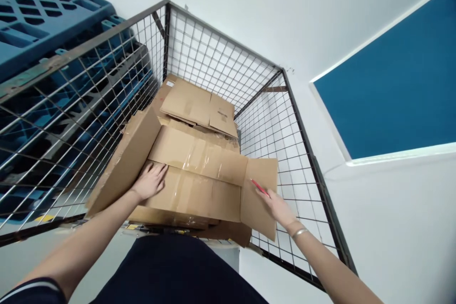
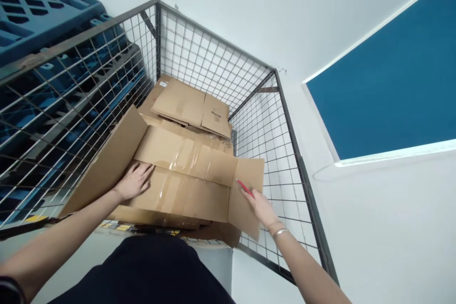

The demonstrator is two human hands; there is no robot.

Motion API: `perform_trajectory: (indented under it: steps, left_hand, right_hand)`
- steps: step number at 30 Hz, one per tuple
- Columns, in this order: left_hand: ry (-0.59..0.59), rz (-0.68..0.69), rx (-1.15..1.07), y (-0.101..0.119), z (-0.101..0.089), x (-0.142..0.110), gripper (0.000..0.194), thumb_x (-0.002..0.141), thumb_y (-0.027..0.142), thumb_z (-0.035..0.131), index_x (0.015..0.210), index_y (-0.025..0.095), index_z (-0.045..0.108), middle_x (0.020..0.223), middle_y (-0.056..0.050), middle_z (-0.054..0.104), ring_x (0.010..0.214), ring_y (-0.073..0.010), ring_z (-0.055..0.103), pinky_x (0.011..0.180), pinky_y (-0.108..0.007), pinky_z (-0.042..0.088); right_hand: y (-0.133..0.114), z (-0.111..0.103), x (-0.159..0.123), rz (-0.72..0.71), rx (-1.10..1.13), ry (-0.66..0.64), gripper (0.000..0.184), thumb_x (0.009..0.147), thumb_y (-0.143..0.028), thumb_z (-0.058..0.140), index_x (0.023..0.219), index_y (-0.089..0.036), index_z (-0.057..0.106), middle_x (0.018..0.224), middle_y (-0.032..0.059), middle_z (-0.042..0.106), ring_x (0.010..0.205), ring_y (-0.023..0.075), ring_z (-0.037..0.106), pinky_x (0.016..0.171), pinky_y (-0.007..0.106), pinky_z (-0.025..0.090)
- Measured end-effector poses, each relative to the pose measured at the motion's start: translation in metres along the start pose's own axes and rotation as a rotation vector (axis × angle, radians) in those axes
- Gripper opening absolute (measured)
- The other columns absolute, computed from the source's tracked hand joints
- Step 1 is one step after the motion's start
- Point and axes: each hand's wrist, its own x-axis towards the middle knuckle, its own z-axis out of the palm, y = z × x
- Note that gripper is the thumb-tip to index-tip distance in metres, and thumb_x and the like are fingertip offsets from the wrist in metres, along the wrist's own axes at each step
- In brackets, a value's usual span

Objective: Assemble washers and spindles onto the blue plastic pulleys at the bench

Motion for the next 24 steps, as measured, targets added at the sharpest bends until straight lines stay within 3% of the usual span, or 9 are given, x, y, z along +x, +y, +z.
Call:
perform_trajectory:
  steps: [2, 5, 10, 12, 14, 16, 18, 20, 24]
  left_hand:
    - [0.002, -0.057, -0.011, 0.011, 0.002, 0.014, 0.060, 0.092, 0.035, 0.034, 0.143, 0.004, 0.039, 0.148, -0.022, 0.041, 0.138, -0.0313, 0.033, 0.116, -0.052, 0.019]
    - [-0.037, -0.110, -0.019, 0.023, -0.008, 0.030, 0.061, 0.090, 0.042, 0.039, 0.138, 0.006, 0.044, 0.139, -0.023, 0.050, 0.128, -0.0358, 0.042, 0.106, -0.054, 0.030]
    - [-0.010, -0.053, 0.009, 0.034, -0.046, 0.039, 0.060, 0.084, 0.048, 0.052, 0.131, 0.011, 0.048, 0.124, -0.020, 0.058, 0.114, -0.0345, 0.050, 0.093, -0.046, 0.039]
    - [0.023, -0.041, 0.017, 0.036, -0.062, 0.038, 0.061, 0.083, 0.046, 0.055, 0.132, 0.011, 0.046, 0.122, -0.019, 0.057, 0.113, -0.0318, 0.051, 0.094, -0.043, 0.039]
    - [0.005, -0.028, 0.039, 0.037, -0.075, 0.033, 0.062, 0.080, 0.046, 0.061, 0.130, 0.011, 0.047, 0.116, -0.018, 0.059, 0.108, -0.0309, 0.053, 0.092, -0.042, 0.040]
    - [-0.045, 0.004, 0.084, 0.041, -0.089, 0.024, 0.052, 0.077, 0.043, 0.067, 0.116, 0.011, 0.056, 0.104, -0.016, 0.063, 0.102, -0.0315, 0.055, 0.087, -0.043, 0.041]
    - [-0.070, 0.070, 0.116, 0.050, -0.103, 0.007, 0.030, 0.078, 0.037, 0.069, 0.095, 0.014, 0.061, 0.089, -0.012, 0.064, 0.094, -0.0301, 0.056, 0.083, -0.043, 0.043]
    - [-0.042, 0.133, 0.122, 0.064, -0.120, -0.015, 0.012, 0.082, 0.028, 0.064, 0.079, 0.018, 0.059, 0.080, -0.008, 0.062, 0.084, -0.0262, 0.056, 0.079, -0.042, 0.044]
    - [0.101, 0.079, 0.108, 0.080, -0.162, -0.076, 0.011, 0.085, 0.020, 0.055, 0.074, 0.023, 0.058, 0.076, -0.005, 0.061, 0.072, -0.0216, 0.055, 0.064, -0.036, 0.045]
  right_hand:
    - [-0.021, -0.008, 0.023, 0.072, 0.074, 0.039, 0.055, 0.089, -0.005, 0.031, 0.141, -0.016, 0.045, 0.093, 0.0100, 0.052, 0.077, 0.0196, 0.051, 0.070, 0.033, 0.048]
    - [-0.063, -0.024, 0.071, 0.087, 0.135, 0.113, 0.046, 0.095, -0.021, 0.035, 0.139, -0.009, 0.045, 0.096, 0.0121, 0.051, 0.081, 0.0206, 0.050, 0.074, 0.033, 0.048]
    - [-0.129, -0.043, 0.149, 0.037, 0.063, 0.129, 0.079, 0.084, -0.043, 0.060, 0.146, -0.004, 0.029, 0.106, 0.0187, 0.049, 0.093, 0.0289, 0.045, 0.076, 0.041, 0.046]
    - [-0.145, -0.047, 0.172, 0.048, 0.021, 0.160, 0.079, 0.083, -0.039, 0.061, 0.146, -0.004, 0.028, 0.107, 0.0193, 0.048, 0.096, 0.0302, 0.043, 0.077, 0.043, 0.044]
    - [-0.151, -0.052, 0.189, 0.078, -0.006, 0.184, 0.059, 0.089, -0.024, 0.050, 0.143, -0.005, 0.034, 0.106, 0.0190, 0.049, 0.096, 0.0289, 0.043, 0.078, 0.042, 0.043]
    - [-0.144, -0.062, 0.202, 0.096, -0.012, 0.178, 0.043, 0.091, -0.012, 0.038, 0.133, -0.007, 0.047, 0.104, 0.0185, 0.049, 0.094, 0.0270, 0.043, 0.076, 0.039, 0.043]
    - [-0.126, -0.078, 0.212, 0.082, -0.006, 0.169, 0.038, 0.092, -0.008, 0.033, 0.119, -0.009, 0.059, 0.102, 0.0177, 0.050, 0.094, 0.0260, 0.044, 0.072, 0.035, 0.042]
    - [-0.098, -0.099, 0.218, 0.067, 0.003, 0.180, 0.032, 0.093, -0.011, 0.036, 0.107, -0.011, 0.065, 0.100, 0.0160, 0.051, 0.093, 0.0252, 0.044, 0.069, 0.033, 0.041]
    - [-0.025, -0.149, 0.218, -0.052, 0.014, 0.197, 0.020, 0.092, -0.022, 0.051, 0.090, -0.015, 0.070, 0.088, 0.0094, 0.052, 0.082, 0.0197, 0.045, 0.068, 0.030, 0.041]
